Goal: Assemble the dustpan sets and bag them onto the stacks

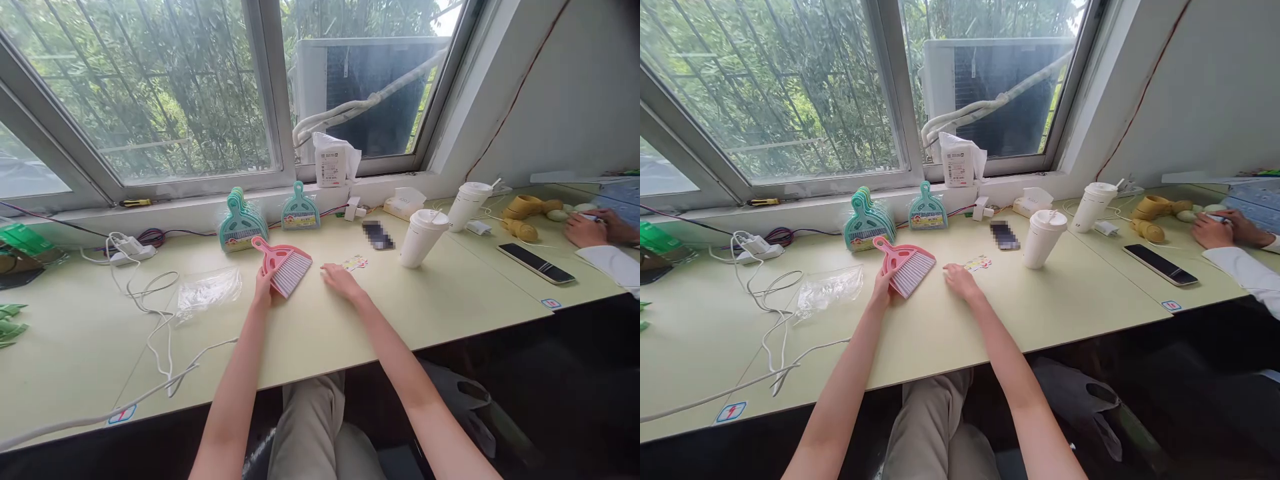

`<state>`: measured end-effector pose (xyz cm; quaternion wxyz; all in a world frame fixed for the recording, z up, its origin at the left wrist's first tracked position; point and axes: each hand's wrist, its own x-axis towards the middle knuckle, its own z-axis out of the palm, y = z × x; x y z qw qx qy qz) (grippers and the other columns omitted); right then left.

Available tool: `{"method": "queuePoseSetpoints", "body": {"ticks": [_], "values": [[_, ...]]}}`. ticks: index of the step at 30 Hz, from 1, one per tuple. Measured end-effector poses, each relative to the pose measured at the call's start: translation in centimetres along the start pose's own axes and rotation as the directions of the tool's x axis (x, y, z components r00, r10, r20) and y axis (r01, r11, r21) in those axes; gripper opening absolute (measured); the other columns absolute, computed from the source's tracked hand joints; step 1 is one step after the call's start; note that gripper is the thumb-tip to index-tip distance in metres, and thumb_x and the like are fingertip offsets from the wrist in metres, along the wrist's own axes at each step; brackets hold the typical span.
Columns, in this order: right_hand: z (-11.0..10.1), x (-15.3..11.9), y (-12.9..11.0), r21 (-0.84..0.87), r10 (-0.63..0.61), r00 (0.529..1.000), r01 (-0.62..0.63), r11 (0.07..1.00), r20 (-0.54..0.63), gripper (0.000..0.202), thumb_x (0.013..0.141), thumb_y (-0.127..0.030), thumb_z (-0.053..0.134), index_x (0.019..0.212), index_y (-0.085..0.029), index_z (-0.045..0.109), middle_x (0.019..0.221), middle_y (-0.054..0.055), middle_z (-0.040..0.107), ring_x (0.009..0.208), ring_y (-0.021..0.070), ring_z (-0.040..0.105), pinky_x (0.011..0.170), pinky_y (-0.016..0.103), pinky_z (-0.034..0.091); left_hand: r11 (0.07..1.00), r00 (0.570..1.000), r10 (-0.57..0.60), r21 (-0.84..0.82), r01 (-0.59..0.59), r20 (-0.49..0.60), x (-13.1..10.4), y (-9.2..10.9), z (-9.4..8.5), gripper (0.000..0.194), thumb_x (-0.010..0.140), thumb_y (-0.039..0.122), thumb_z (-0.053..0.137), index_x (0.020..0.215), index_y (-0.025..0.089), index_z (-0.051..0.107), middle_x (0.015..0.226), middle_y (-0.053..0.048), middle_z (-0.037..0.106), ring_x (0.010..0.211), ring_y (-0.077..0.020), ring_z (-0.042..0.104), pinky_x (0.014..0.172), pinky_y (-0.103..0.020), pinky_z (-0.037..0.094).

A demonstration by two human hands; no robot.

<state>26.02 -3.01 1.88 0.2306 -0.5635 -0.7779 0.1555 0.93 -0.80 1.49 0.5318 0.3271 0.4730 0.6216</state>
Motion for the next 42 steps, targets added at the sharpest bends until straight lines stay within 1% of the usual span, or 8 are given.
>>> {"method": "queuePoseSetpoints", "body": {"ticks": [4,11,16,22,27,31,36,42], "values": [[0.7,0.0,-1.5,0.079,-0.196,0.981,0.195,0.978,-0.002,0.028,0.088,-0.015,0.047,0.107,-0.023,0.065,0.117,0.005,0.062,0.11,0.0178,0.055,0.093,0.031,0.043,1.0,0.999,0.015,-0.02,-0.016,-0.035,0.5,-0.2,-0.5,0.04,0.063,0.019,0.074,0.101,0.019,0.062,0.102,-0.006,0.066,0.089,-0.0195,0.065,0.083,-0.034,0.053],[0.6,0.7,0.2,-0.118,0.208,0.974,-0.218,0.969,-0.092,0.037,0.088,-0.025,0.052,0.125,-0.022,0.056,0.143,0.013,0.045,0.134,0.0298,0.035,0.106,0.059,0.024,0.996,0.995,0.014,-0.091,-0.022,-0.094,1.1,-0.1,-0.9,0.038,0.063,0.014,0.072,0.099,0.019,0.061,0.102,-0.006,0.066,0.093,-0.0217,0.065,0.087,-0.037,0.053],[-0.1,0.4,-0.1,-0.067,-0.108,0.994,0.109,0.992,0.018,0.068,0.08,0.002,0.037,0.13,-0.042,0.049,0.153,-0.005,0.03,0.14,0.0204,0.027,0.111,0.064,0.009,0.993,0.997,0.05,-0.099,-0.057,-0.066,1.4,-0.2,-0.9,0.041,0.062,0.013,0.072,0.101,0.02,0.062,0.104,-0.006,0.066,0.099,-0.0228,0.064,0.09,-0.037,0.052],[0.2,0.4,0.2,-0.125,0.2,0.974,-0.212,0.969,-0.106,0.051,0.09,-0.022,0.045,0.14,-0.026,0.039,0.154,0.012,0.027,0.142,0.0302,0.019,0.109,0.066,0.01,0.994,0.998,0.03,-0.1,-0.035,-0.06,1.6,-0.5,-1.2,0.044,0.063,0.012,0.07,0.106,0.022,0.061,0.106,-0.006,0.065,0.101,-0.023,0.064,0.09,-0.038,0.053],[-0.2,0.4,0.5,0.012,-0.052,0.986,0.051,0.999,0.157,0.049,0.084,-0.008,0.04,0.122,-0.036,0.056,0.15,-0.001,0.037,0.139,0.0246,0.029,0.108,0.066,0.013,0.993,0.998,0.022,-0.118,-0.029,-0.059,1.6,-0.5,-1.2,0.048,0.064,0.012,0.069,0.11,0.023,0.06,0.107,-0.005,0.065,0.103,-0.0227,0.063,0.091,-0.037,0.053],[-0.7,0.1,0.4,-0.063,0.012,1.0,-0.014,0.998,-0.029,0.062,0.083,-0.008,0.041,0.139,-0.033,0.037,0.156,0.003,0.021,0.138,0.0224,0.03,0.112,0.061,0.009,0.993,0.998,0.014,-0.115,-0.021,-0.065,1.5,-0.4,-1.1,0.048,0.064,0.011,0.069,0.11,0.023,0.061,0.107,-0.004,0.066,0.102,-0.0222,0.063,0.091,-0.036,0.053],[-0.3,0.4,1.2,-0.129,0.241,0.967,-0.249,0.96,-0.076,0.039,0.087,-0.029,0.053,0.125,-0.021,0.053,0.14,0.013,0.045,0.13,0.0283,0.038,0.107,0.054,0.027,0.995,0.996,-0.002,-0.104,-0.008,-0.09,1.5,-0.3,-1.0,0.042,0.064,0.01,0.067,0.105,0.021,0.062,0.105,-0.005,0.066,0.101,-0.0218,0.064,0.091,-0.036,0.052],[-0.4,1.2,3.7,0.259,0.28,0.954,-0.244,0.934,-0.111,0.05,0.068,-0.009,0.064,0.116,-0.023,0.06,0.118,0.008,0.052,0.101,0.0188,0.06,0.094,0.033,0.049,0.995,0.998,0.016,-0.1,-0.021,-0.054,1.4,-0.2,-1.0,0.045,0.063,0.011,0.068,0.107,0.023,0.062,0.105,-0.004,0.066,0.101,-0.0217,0.064,0.091,-0.037,0.052]]}}
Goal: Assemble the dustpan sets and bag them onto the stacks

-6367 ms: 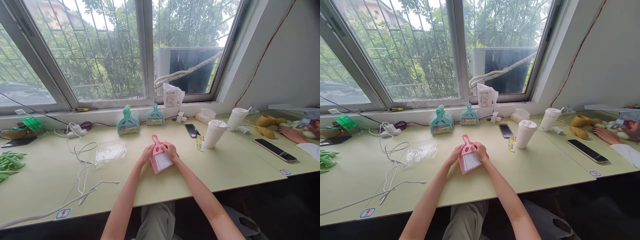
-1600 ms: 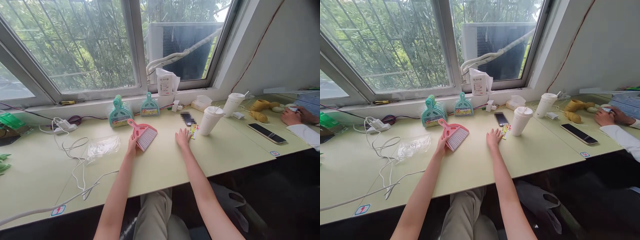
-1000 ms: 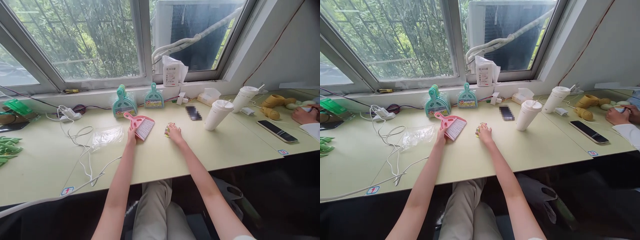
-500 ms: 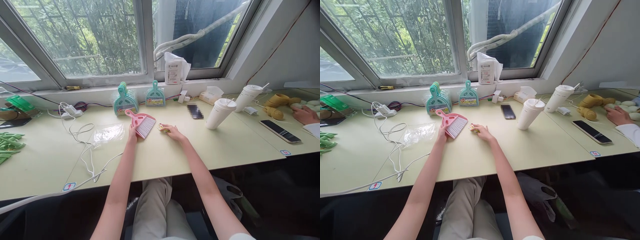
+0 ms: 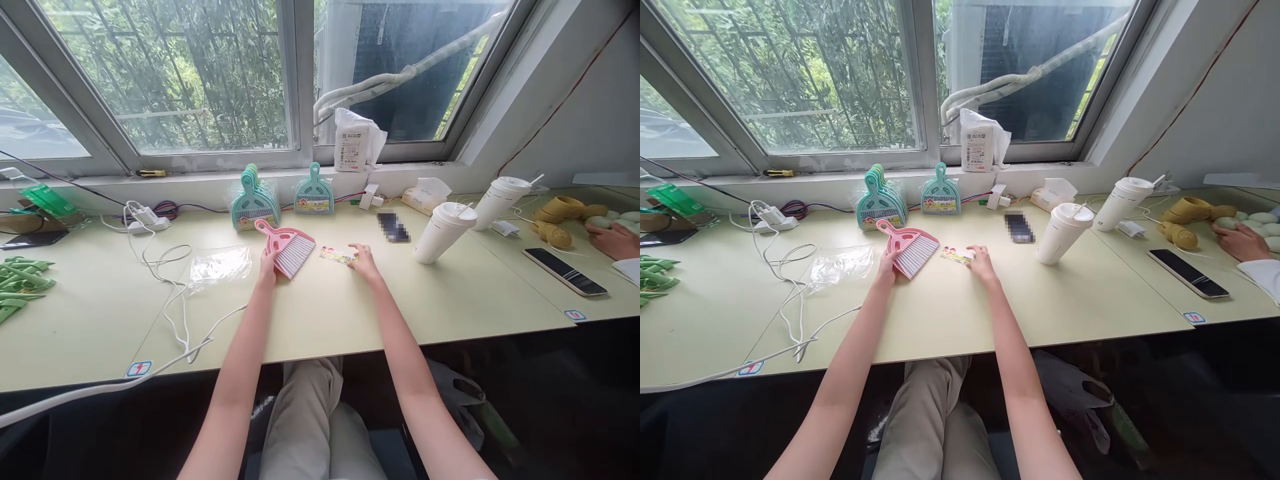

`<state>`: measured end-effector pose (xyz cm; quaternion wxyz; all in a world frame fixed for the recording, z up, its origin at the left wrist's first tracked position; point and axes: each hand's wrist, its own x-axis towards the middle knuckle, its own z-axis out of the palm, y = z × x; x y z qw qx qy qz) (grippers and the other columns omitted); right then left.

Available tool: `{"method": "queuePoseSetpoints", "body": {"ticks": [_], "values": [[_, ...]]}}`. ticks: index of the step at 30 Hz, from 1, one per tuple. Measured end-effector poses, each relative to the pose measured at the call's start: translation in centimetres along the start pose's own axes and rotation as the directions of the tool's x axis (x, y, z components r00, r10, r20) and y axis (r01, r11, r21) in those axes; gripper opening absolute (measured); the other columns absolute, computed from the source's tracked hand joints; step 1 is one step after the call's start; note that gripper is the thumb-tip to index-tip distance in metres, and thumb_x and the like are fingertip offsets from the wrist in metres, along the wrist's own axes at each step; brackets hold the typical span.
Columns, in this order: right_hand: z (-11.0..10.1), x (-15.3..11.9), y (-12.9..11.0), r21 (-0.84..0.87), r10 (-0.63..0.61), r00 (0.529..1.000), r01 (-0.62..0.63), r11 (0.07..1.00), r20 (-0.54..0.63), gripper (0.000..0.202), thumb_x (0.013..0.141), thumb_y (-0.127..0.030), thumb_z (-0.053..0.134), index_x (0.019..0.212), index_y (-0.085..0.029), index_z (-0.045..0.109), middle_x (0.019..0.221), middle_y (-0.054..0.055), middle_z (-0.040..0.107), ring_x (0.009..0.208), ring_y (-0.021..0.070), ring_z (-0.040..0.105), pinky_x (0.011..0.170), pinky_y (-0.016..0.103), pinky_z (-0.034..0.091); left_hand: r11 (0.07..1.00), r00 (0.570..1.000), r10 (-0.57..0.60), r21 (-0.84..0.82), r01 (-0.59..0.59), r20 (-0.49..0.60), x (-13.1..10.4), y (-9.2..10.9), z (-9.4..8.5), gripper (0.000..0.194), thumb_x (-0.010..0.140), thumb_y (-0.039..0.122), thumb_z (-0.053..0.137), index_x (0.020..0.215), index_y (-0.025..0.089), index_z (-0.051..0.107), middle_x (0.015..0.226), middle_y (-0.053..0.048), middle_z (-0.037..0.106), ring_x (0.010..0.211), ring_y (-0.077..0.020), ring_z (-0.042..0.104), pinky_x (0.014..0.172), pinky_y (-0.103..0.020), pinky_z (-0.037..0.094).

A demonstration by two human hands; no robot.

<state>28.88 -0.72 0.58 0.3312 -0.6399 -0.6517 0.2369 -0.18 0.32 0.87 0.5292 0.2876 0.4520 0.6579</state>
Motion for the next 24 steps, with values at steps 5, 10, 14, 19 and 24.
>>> {"method": "queuePoseSetpoints", "body": {"ticks": [5,10,14,19,24], "values": [[-0.8,0.8,1.6,0.257,0.194,0.942,-0.122,0.959,-0.274,0.07,0.065,-0.011,0.064,0.132,-0.022,0.048,0.135,0.014,0.038,0.101,0.0205,0.063,0.085,0.032,0.056,1.0,1.0,0.004,0.021,-0.004,0.01,-0.7,0.3,0.3,0.045,0.062,0.013,0.071,0.106,0.021,0.062,0.106,-0.006,0.066,0.101,-0.024,0.063,0.091,-0.039,0.052],[-1.2,1.0,1.2,0.417,0.289,0.945,-0.204,0.886,-0.151,0.062,0.067,-0.013,0.065,0.128,-0.014,0.054,0.122,0.016,0.06,0.102,0.0238,0.064,0.091,0.039,0.053,0.989,0.995,0.011,0.144,-0.025,0.095,-1.7,0.4,1.0,0.047,0.062,0.018,0.074,0.107,0.02,0.063,0.105,-0.008,0.068,0.098,-0.0263,0.064,0.088,-0.04,0.052],[-1.7,0.4,-0.4,0.665,0.114,0.993,-0.068,0.744,-0.026,0.04,0.063,-0.028,0.076,0.099,-0.013,0.068,0.104,0.011,0.071,0.099,0.0242,0.066,0.093,0.042,0.05,0.984,0.982,-0.01,0.174,-0.023,0.187,-2.3,0.1,1.6,0.045,0.063,0.021,0.075,0.107,0.019,0.064,0.108,-0.008,0.068,0.101,-0.0282,0.063,0.089,-0.042,0.05],[-3.3,-1.8,-3.5,0.802,-0.127,0.991,0.038,0.596,0.048,0.037,0.066,-0.041,0.075,0.095,-0.019,0.069,0.101,0.007,0.071,0.092,0.0198,0.066,0.076,0.03,0.054,0.988,0.971,-0.025,0.154,-0.013,0.239,-3.0,0.2,2.5,0.044,0.064,0.024,0.077,0.107,0.018,0.065,0.108,-0.009,0.068,0.103,-0.0298,0.063,0.092,-0.042,0.049],[-3.1,-2.9,-5.0,0.697,-0.291,0.899,-0.023,0.716,0.328,0.028,0.072,-0.038,0.069,0.093,-0.019,0.069,0.091,0.004,0.071,0.078,0.0141,0.064,0.06,0.021,0.049,0.991,0.927,-0.043,0.131,-0.007,0.372,-4.0,0.8,2.9,0.047,0.072,0.036,0.074,0.114,0.018,0.063,0.11,-0.011,0.068,0.102,-0.03,0.064,0.092,-0.042,0.048]]}}
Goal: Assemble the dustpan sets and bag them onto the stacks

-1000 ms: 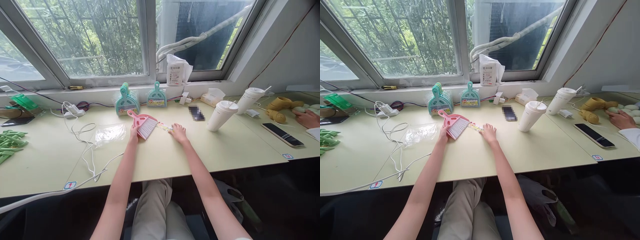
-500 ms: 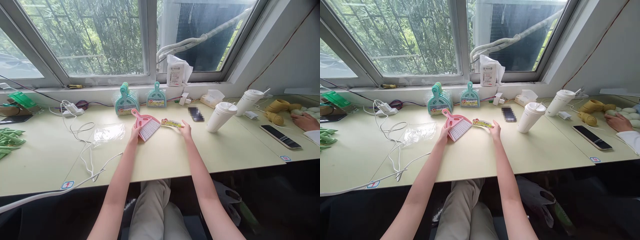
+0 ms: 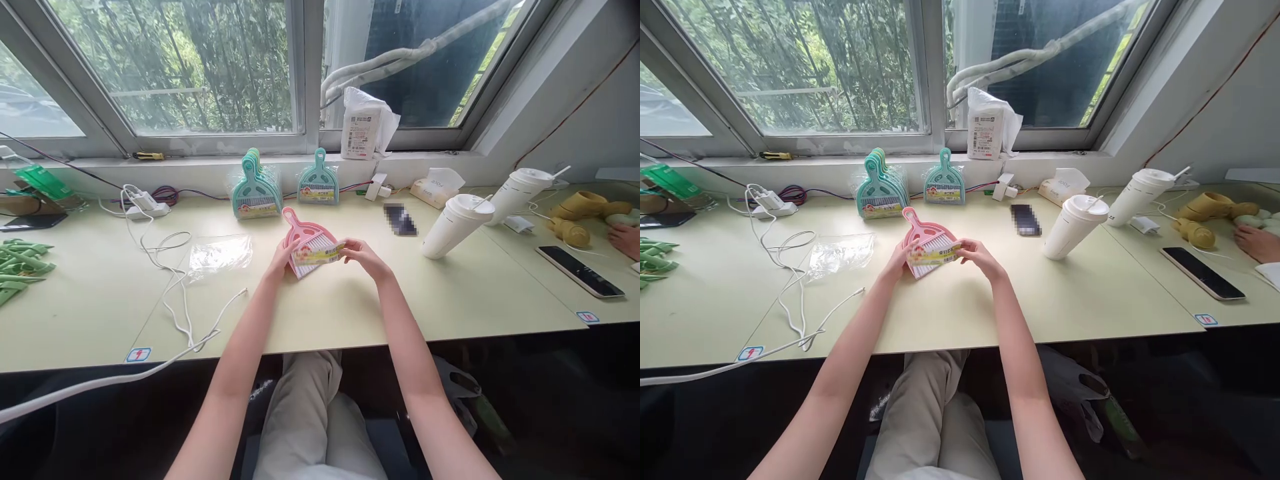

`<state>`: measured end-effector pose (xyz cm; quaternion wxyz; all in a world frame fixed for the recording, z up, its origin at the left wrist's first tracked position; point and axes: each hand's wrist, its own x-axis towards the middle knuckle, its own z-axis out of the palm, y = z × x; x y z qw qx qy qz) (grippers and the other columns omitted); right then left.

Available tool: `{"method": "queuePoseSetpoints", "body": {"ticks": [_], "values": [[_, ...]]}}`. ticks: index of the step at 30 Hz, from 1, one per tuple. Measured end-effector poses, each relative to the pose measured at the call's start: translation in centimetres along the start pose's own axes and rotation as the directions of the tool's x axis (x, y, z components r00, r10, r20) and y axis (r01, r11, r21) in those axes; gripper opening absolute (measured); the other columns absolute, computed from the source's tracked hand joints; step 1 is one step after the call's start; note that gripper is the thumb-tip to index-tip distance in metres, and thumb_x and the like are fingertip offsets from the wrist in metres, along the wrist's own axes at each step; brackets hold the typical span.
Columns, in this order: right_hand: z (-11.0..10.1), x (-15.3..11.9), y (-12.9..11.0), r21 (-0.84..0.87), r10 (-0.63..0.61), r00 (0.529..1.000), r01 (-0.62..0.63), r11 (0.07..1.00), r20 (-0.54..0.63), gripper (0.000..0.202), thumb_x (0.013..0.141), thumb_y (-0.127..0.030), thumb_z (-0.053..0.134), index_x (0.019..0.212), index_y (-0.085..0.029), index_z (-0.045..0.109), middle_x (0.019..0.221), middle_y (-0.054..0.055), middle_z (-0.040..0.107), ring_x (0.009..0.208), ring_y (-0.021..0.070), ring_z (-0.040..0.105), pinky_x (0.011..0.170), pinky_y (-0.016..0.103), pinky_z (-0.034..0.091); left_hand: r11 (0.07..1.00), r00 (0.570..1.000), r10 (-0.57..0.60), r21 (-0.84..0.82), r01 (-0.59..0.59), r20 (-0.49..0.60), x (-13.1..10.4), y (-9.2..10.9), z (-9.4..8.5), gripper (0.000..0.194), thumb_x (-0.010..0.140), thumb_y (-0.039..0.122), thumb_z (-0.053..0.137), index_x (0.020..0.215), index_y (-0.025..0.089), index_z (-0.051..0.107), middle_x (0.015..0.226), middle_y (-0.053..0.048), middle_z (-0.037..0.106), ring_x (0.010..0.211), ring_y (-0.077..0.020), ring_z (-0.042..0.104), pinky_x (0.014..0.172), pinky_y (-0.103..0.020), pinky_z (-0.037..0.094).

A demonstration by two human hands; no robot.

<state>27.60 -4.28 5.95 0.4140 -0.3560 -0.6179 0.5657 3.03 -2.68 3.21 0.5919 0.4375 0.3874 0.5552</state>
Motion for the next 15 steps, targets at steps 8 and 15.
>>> {"method": "queuePoseSetpoints", "body": {"ticks": [8,15], "values": [[1.5,1.9,3.3,-0.364,-0.068,0.965,-0.031,0.931,-0.255,0.023,0.075,-0.023,0.057,0.095,-0.019,0.067,0.089,0.003,0.07,0.071,0.0144,0.062,0.055,0.024,0.051,1.0,0.995,-0.012,-0.004,0.013,0.095,-0.6,0.5,0.9,0.055,0.068,0.034,0.077,0.118,0.016,0.061,0.111,-0.013,0.067,0.104,-0.0318,0.063,0.092,-0.044,0.048],[2.3,2.1,3.6,-0.713,-0.232,0.94,-0.016,0.701,-0.249,0.026,0.08,-0.015,0.051,0.098,-0.021,0.068,0.097,0.003,0.071,0.085,0.0182,0.063,0.083,0.032,0.05,1.0,0.984,0.016,0.004,-0.017,0.175,-0.2,-0.2,0.8,0.062,0.06,0.015,0.081,0.118,0.016,0.061,0.113,-0.012,0.066,0.111,-0.031,0.059,0.095,-0.041,0.047]]}}
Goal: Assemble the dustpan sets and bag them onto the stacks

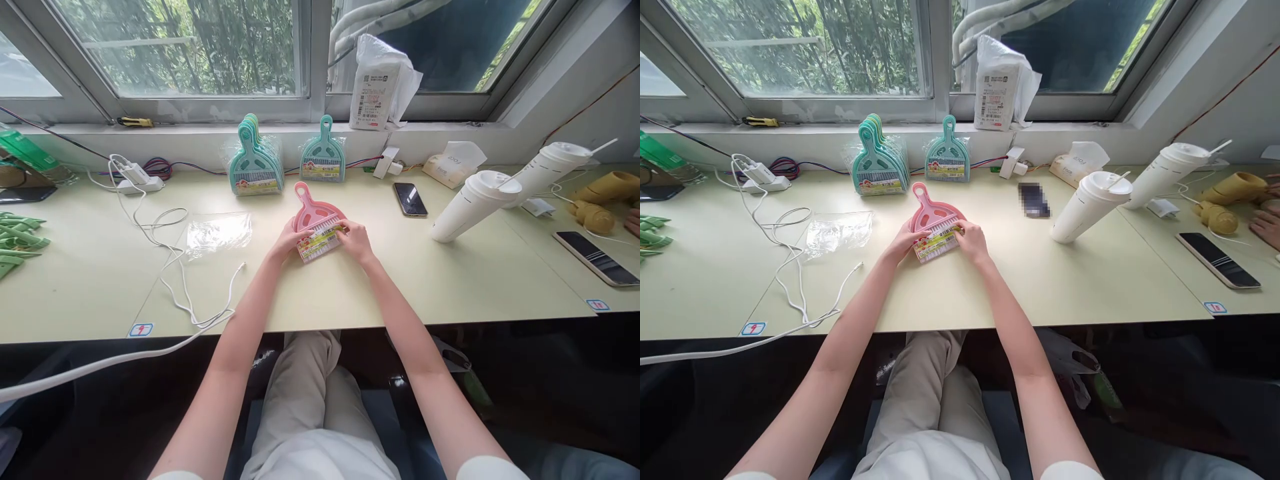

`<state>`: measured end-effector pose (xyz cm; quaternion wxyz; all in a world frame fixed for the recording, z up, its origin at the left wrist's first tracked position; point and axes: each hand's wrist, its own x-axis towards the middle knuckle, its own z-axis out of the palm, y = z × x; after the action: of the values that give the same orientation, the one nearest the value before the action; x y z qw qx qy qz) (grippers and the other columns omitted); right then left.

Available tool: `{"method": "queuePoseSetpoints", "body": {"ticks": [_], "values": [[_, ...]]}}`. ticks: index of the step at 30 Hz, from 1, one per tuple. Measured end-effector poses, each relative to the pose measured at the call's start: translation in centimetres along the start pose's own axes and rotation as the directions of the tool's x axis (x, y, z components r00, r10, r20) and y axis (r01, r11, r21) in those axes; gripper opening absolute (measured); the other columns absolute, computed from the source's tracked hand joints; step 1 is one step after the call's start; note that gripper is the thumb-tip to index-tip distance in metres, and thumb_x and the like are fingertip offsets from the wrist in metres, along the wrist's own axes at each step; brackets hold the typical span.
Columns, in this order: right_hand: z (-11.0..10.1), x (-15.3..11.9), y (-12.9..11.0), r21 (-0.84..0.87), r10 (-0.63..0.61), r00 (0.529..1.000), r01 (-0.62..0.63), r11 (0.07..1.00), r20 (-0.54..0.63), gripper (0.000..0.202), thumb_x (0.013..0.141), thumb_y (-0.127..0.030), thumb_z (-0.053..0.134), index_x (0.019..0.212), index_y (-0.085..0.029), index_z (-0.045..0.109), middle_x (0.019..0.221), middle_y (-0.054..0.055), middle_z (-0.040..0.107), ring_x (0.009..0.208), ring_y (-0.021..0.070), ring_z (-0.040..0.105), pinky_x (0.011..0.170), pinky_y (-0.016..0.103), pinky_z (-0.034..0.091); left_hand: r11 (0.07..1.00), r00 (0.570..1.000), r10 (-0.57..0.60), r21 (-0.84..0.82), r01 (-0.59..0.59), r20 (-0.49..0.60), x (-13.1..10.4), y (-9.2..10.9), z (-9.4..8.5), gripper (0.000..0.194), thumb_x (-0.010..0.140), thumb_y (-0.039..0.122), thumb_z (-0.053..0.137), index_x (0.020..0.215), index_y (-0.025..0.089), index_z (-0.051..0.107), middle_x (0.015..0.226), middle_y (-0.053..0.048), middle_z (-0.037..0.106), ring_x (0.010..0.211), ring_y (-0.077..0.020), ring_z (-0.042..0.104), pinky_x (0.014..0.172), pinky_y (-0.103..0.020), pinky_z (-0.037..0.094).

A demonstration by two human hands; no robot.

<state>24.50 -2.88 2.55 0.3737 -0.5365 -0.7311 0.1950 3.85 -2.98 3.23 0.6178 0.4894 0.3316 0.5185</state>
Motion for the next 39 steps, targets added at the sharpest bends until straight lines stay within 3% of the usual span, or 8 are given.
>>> {"method": "queuePoseSetpoints", "body": {"ticks": [12,17,22,27,30,33,36,39], "values": [[-0.4,-0.5,-0.7,-0.217,0.024,0.995,-0.044,0.975,-0.097,0.028,0.086,-0.02,0.051,0.112,-0.025,0.062,0.11,0.007,0.064,0.107,0.0254,0.054,0.089,0.039,0.046,0.996,0.994,0.08,0.039,-0.077,-0.074,0.2,-0.1,-0.1,0.066,0.056,0.014,0.081,0.118,0.016,0.06,0.112,-0.011,0.066,0.109,-0.0313,0.06,0.091,-0.041,0.05],[0.2,-0.1,-0.2,0.031,0.14,0.96,-0.136,0.99,-0.244,0.064,0.083,-0.039,0.059,0.14,-0.023,0.033,0.144,0.014,0.037,0.129,0.0287,0.04,0.1,0.046,0.042,0.992,0.972,0.128,0.036,-0.124,-0.196,0.3,-0.2,-0.3,0.073,0.054,0.018,0.084,0.122,0.019,0.058,0.113,-0.009,0.066,0.112,-0.03,0.059,0.094,-0.041,0.049],[2.6,0.0,-0.3,0.702,0.232,0.946,-0.324,0.635,0.227,0.052,0.078,-0.048,0.065,0.121,-0.024,0.047,0.12,0.01,0.062,0.104,0.0223,0.064,0.086,0.039,0.055,0.99,0.969,0.141,0.003,-0.144,-0.2,0.3,-0.2,-0.1,0.073,0.053,0.019,0.085,0.121,0.019,0.058,0.115,-0.01,0.065,0.113,-0.0308,0.058,0.096,-0.044,0.047],[3.1,-0.1,-0.4,0.838,0.27,0.93,-0.348,0.42,0.251,0.04,0.068,-0.036,0.077,0.098,-0.02,0.055,0.102,0.005,0.069,0.088,0.0195,0.069,0.081,0.038,0.059,0.957,0.964,0.202,0.244,-0.157,-0.174,0.7,-0.1,-0.3,0.059,0.068,0.034,0.077,0.122,0.017,0.058,0.115,-0.012,0.065,0.11,-0.03,0.059,0.094,-0.043,0.047],[2.5,0.0,0.2,0.864,0.303,0.927,-0.328,0.381,0.218,0.038,0.067,-0.03,0.078,0.097,-0.02,0.056,0.097,0.003,0.07,0.083,0.0185,0.07,0.076,0.035,0.061,0.767,0.885,0.358,0.635,-0.096,-0.299,0.6,0.7,-1.9,0.043,0.09,0.042,0.049,0.124,0.016,0.057,0.117,-0.012,0.064,0.113,-0.0264,0.057,0.098,-0.042,0.044],[2.1,0.1,0.9,0.875,0.34,0.921,-0.315,0.368,0.189,0.036,0.067,-0.026,0.076,0.097,-0.02,0.057,0.094,0.002,0.071,0.079,0.0174,0.07,0.072,0.031,0.061,0.38,0.759,0.54,0.91,0.165,-0.363,-0.3,1.4,-4.8,0.046,0.093,0.031,0.041,0.136,0.017,0.045,0.136,-0.013,0.052,0.132,-0.0267,0.04,0.11,-0.046,0.03],[1.9,0.1,1.2,0.875,0.351,0.919,-0.312,0.371,0.179,0.034,0.067,-0.024,0.075,0.096,-0.02,0.058,0.094,0.002,0.071,0.078,0.0174,0.07,0.071,0.031,0.061,0.088,0.805,0.449,0.916,0.392,-0.387,-1.3,1.6,-7.2,0.055,0.086,0.016,0.046,0.14,0.015,0.04,0.141,-0.016,0.047,0.136,-0.0307,0.034,0.113,-0.053,0.021],[1.8,0.1,1.1,0.868,0.356,0.916,-0.323,0.377,0.186,0.034,0.067,-0.023,0.074,0.097,-0.02,0.058,0.094,0.002,0.072,0.078,0.0175,0.07,0.071,0.031,0.061,-0.015,0.899,0.284,0.936,0.351,-0.333,-1.6,1.4,-7.9,0.055,0.08,0.002,0.038,0.132,0.015,0.051,0.119,-0.015,0.064,0.119,-0.0267,0.053,0.113,-0.051,0.022]]}}
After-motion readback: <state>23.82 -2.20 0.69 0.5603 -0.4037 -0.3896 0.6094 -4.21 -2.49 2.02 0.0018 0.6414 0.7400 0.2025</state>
